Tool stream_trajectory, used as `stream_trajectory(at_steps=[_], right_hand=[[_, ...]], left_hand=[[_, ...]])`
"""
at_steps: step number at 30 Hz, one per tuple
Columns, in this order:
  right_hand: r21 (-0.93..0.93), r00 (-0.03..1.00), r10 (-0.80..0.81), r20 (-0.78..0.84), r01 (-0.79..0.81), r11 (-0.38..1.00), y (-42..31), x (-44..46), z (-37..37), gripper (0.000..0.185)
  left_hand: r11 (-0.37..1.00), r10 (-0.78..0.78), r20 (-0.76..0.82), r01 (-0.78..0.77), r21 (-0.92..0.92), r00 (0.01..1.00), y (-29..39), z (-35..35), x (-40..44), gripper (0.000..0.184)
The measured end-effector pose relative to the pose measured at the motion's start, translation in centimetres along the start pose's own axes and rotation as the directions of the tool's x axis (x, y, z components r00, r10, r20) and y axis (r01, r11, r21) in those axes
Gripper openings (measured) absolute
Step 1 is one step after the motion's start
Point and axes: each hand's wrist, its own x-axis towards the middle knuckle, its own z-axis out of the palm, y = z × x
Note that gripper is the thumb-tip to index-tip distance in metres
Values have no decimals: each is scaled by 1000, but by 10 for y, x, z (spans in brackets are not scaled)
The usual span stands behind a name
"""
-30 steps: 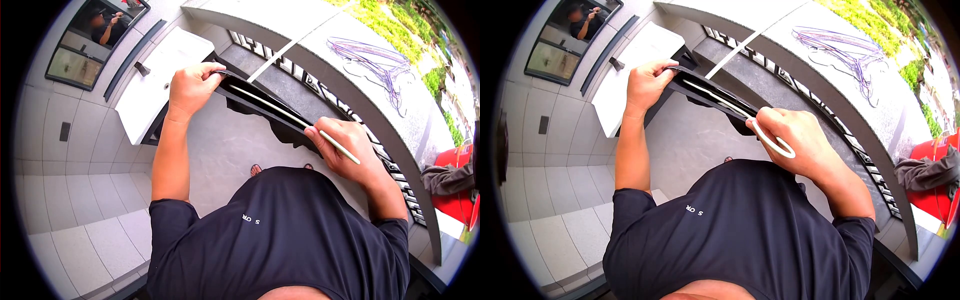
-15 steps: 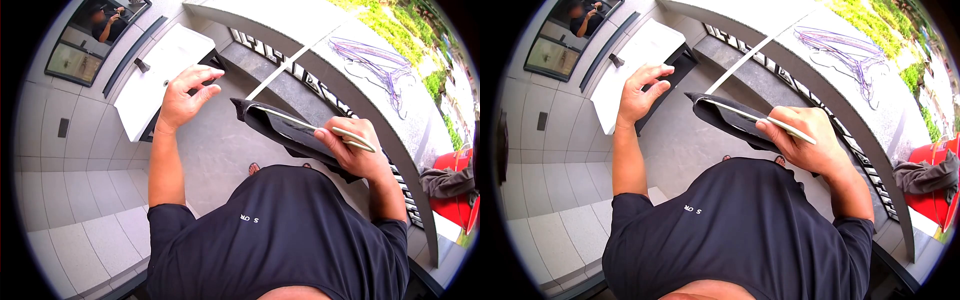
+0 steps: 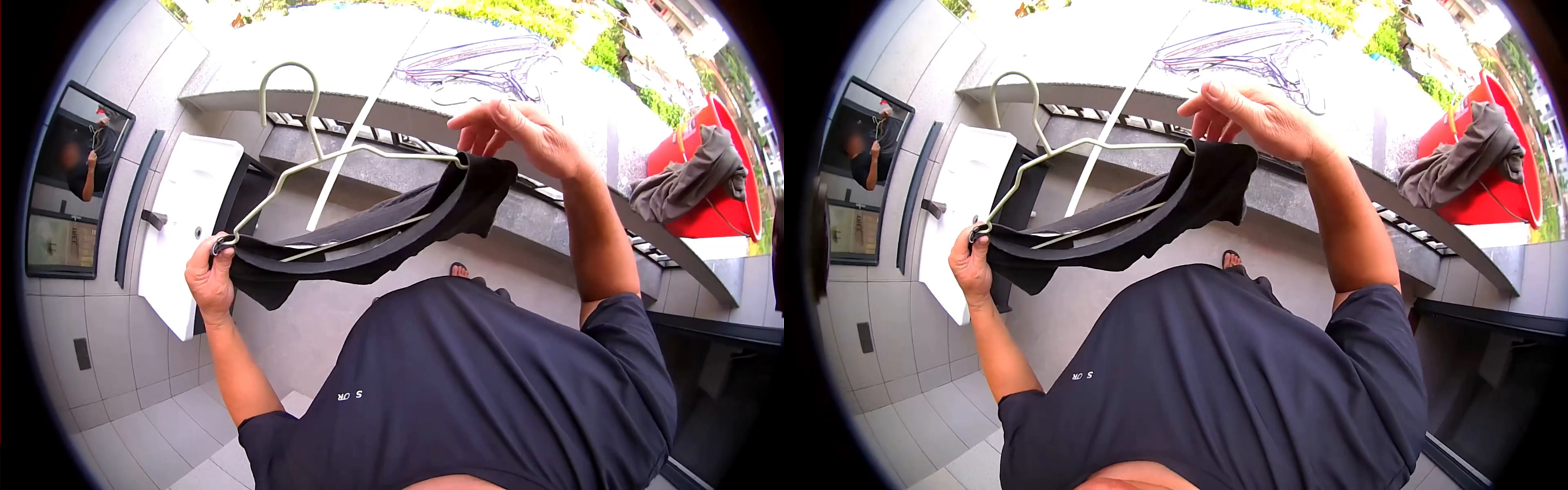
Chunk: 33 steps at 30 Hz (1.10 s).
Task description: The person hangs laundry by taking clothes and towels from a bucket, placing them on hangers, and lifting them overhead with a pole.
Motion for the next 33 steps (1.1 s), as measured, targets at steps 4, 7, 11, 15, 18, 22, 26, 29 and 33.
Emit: stream_trajectory(at_steps=[4, 7, 11, 15, 18, 22, 26, 29, 33], right_hand=[[164, 998, 18, -63, -7, 986, 10, -8, 27, 27], [69, 951, -121, -285, 147, 987, 26, 0, 42, 21], [125, 719, -131, -682, 291, 948, 35, -3, 41, 15], [42, 585, -192, -788, 363, 931, 56, -2, 29, 13], [-73, 688, -346, -638, 393, 917, 63, -3, 21, 11], [-127, 632, -368, -682, 393, 911, 51, -2, 26, 11], [-27, 740, -298, -603, 354, 935, 48, -4, 33, 12], [39, 739, -358, -571, 460, 887, 33, 0, 35, 35], [46, 867, -222, -446, 270, 962, 47, -6, 28, 58]], left_hand=[[995, -86, -59, 83, -46, 995, -10, -12, -7, 29], [992, -110, -79, 105, -62, 991, -13, -15, -11, 30], [993, -113, -156, 105, -61, 981, -17, -43, -17, 31], [996, -86, -223, 75, -57, 971, -24, -63, -26, 33], [996, -93, -216, 88, -34, 972, -23, -60, -29, 32], [994, -102, -111, 105, 25, 989, -20, -57, -31, 31], [994, -105, -97, 107, 14, 990, -20, -54, -31, 32], [992, -124, -101, 122, -19, 987, -24, -48, -33, 32], [990, -136, -95, 131, -61, 986, -27, -42, -38, 32]])
